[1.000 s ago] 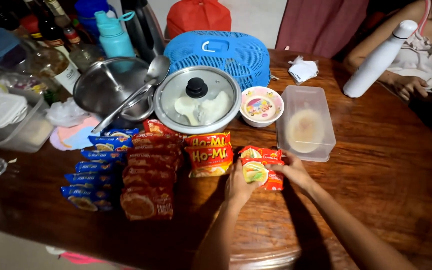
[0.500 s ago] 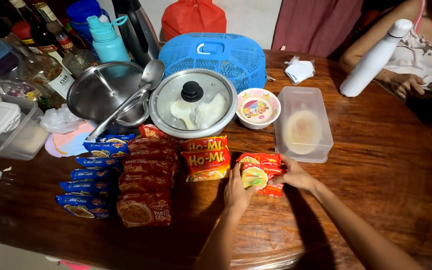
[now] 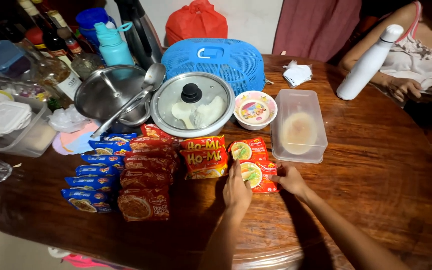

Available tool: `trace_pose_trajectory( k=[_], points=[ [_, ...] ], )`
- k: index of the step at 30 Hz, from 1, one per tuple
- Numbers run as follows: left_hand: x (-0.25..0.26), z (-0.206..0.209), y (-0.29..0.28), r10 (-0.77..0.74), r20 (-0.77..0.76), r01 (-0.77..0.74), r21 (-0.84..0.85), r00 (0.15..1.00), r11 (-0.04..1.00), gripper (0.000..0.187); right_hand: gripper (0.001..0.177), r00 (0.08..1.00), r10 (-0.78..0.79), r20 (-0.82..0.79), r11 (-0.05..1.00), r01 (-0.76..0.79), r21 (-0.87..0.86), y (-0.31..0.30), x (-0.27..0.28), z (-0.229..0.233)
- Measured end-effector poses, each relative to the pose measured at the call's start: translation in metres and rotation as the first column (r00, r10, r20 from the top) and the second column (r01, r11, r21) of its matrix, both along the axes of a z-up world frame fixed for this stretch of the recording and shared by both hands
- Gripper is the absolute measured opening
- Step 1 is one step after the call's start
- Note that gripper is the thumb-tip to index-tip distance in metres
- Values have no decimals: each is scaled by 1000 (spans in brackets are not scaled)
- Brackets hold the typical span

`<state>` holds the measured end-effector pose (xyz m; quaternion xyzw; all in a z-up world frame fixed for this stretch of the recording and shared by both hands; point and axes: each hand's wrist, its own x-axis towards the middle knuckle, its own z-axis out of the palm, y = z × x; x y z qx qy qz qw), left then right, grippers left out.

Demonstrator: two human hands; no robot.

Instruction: Unpacking packs of instant noodles and snacks from a cardboard box and sorting them onto a table and into a cupboard.

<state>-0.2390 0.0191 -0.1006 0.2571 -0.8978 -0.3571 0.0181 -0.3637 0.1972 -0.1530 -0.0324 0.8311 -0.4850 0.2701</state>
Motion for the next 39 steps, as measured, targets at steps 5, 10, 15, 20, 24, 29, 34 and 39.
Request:
trace_pose_trajectory(
  k=[5,10,15,20,24,29,34,39],
  points=[
    [19,21,-12,9,-253,-2,29,968,1000,80,83,924,132,-360,977,-60,204,-4,-10,34],
    [40,6,-16,101,-238,-75,116,966,990,68,72,922,278,-270,926,-182,332,1,-30,1],
    [54,-32,-15,89,5,-89,168,996,982,64,22,997,65,53,994,-60,-89,10,-24,-54],
    [63,4,-12,106,-76,-88,206,991,974,62,17,997,14,-80,977,-30,-209,3,-38,-46],
    [65,11,-13,128,-430,-64,159,894,985,57,45,999,46,-24,999,-47,-9,-14,-26,13],
    [71,25,-9,201,-310,-143,200,929,969,56,65,957,116,-265,968,-50,244,-17,-24,25],
    [74,0,4,183,-245,-129,220,952,967,46,50,858,134,-496,954,24,298,-22,-13,71],
    [59,-36,16,231,-246,-136,351,941,926,49,38,787,361,-501,898,-148,415,-46,-40,78]
  ],
)
